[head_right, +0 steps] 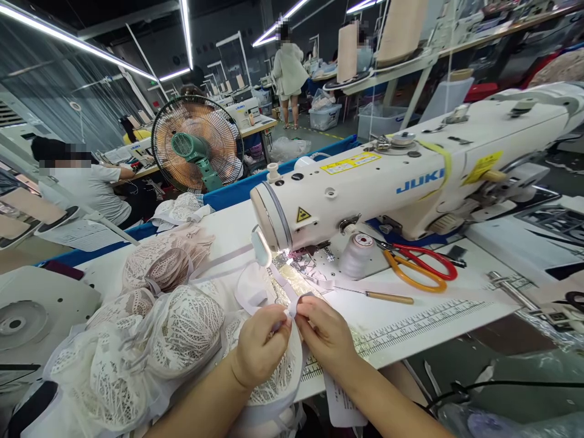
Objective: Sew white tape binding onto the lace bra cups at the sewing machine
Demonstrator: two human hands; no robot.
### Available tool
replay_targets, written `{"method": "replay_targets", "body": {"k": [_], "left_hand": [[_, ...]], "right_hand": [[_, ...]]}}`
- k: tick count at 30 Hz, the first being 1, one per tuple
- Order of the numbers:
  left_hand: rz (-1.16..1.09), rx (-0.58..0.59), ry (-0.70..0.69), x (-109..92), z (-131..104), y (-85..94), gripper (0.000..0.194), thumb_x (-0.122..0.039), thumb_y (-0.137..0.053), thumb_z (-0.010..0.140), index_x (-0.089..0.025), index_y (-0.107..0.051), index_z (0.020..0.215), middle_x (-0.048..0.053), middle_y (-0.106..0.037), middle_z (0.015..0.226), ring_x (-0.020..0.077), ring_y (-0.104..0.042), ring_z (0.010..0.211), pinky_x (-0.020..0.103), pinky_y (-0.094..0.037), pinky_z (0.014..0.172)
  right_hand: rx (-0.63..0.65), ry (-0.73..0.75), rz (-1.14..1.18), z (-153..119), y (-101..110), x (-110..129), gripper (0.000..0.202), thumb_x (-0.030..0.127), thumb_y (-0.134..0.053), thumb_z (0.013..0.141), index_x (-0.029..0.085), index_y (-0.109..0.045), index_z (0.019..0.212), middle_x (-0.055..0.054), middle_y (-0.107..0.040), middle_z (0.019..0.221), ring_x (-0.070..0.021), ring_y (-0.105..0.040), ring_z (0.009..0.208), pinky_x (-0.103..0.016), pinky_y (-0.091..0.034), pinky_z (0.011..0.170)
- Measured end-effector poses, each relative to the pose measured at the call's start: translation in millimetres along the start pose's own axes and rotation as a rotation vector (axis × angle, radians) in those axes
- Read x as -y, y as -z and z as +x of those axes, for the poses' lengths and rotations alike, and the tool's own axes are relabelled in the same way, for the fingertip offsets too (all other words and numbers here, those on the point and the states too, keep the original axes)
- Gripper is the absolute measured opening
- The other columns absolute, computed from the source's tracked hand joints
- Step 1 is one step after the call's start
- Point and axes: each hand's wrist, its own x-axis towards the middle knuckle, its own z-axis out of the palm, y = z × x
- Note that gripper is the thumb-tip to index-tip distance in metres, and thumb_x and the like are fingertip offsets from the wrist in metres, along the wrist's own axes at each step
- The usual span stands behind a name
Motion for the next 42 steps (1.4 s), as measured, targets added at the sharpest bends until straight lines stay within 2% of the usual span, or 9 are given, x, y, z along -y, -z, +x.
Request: {"method": "replay_targets", "body": {"k": [7, 12, 19, 34, 39, 42], "left_hand": [[0.007, -0.001, 0.026, 2.9, -0.6, 0.5, 0.012, -0.013, -0.039, 0.076, -0.02, -0.04, 0.067, -0.002, -0.043, 0.062, 0.0111, -0.038, 0.057, 0.023, -0.034, 0.057], [0.015, 0.001, 0.08, 5.2, -2.2, -0.5, 0.01, -0.015, -0.04, 0.077, -0.019, -0.044, 0.069, -0.001, -0.047, 0.064, 0.0115, -0.042, 0.058, 0.023, -0.036, 0.059], [0.006, 0.031, 0.143, 5.0, -1.2, 1.2, 0.012, -0.018, -0.04, 0.078, -0.019, -0.046, 0.069, -0.001, -0.047, 0.063, 0.0121, -0.043, 0.059, 0.024, -0.038, 0.06], [0.033, -0.019, 0.092, 8.1, -2.9, -0.8, 0.012, -0.018, -0.039, 0.079, -0.019, -0.049, 0.071, 0.001, -0.05, 0.066, 0.0127, -0.044, 0.061, 0.025, -0.039, 0.061], [0.079, 0.014, 0.055, 9.6, -2.4, -1.4, 0.012, -0.016, -0.038, 0.078, -0.019, -0.048, 0.072, 0.003, -0.054, 0.068, 0.0143, -0.046, 0.064, 0.027, -0.039, 0.062], [0.096, 0.025, 0.093, 9.4, -2.1, -2.4, 0.013, -0.017, -0.038, 0.078, -0.02, -0.048, 0.07, 0.002, -0.054, 0.068, 0.0144, -0.046, 0.064, 0.027, -0.038, 0.061]], "right_hand": [[0.046, -0.027, 0.014, 0.6, 2.6, 0.1, 0.011, 0.013, -0.045, 0.082, 0.022, -0.049, 0.078, -0.002, -0.05, 0.082, -0.0115, -0.05, 0.067, -0.023, -0.043, 0.056], [0.074, -0.01, 0.031, -0.7, 4.3, 0.7, 0.01, 0.013, -0.045, 0.082, 0.022, -0.048, 0.078, 0.0, -0.046, 0.072, -0.0105, -0.046, 0.06, -0.022, -0.039, 0.049], [0.073, 0.008, 0.001, -1.2, 5.5, 1.9, 0.013, 0.012, -0.044, 0.083, 0.021, -0.048, 0.075, 0.001, -0.042, 0.066, -0.0102, -0.044, 0.059, -0.022, -0.037, 0.049], [0.089, 0.014, -0.053, -2.6, 6.0, 2.8, 0.011, 0.014, -0.043, 0.082, 0.021, -0.048, 0.075, 0.002, -0.043, 0.063, -0.0104, -0.043, 0.055, -0.022, -0.037, 0.048], [0.093, -0.04, -0.05, -2.3, 3.6, 6.1, 0.011, 0.018, -0.042, 0.083, 0.022, -0.049, 0.076, 0.001, -0.045, 0.064, -0.0115, -0.046, 0.057, -0.023, -0.039, 0.05], [0.075, -0.148, -0.016, -3.2, 1.1, 9.0, 0.011, 0.022, -0.042, 0.084, 0.021, -0.047, 0.074, 0.001, -0.05, 0.066, -0.0118, -0.05, 0.059, -0.024, -0.042, 0.052]]}}
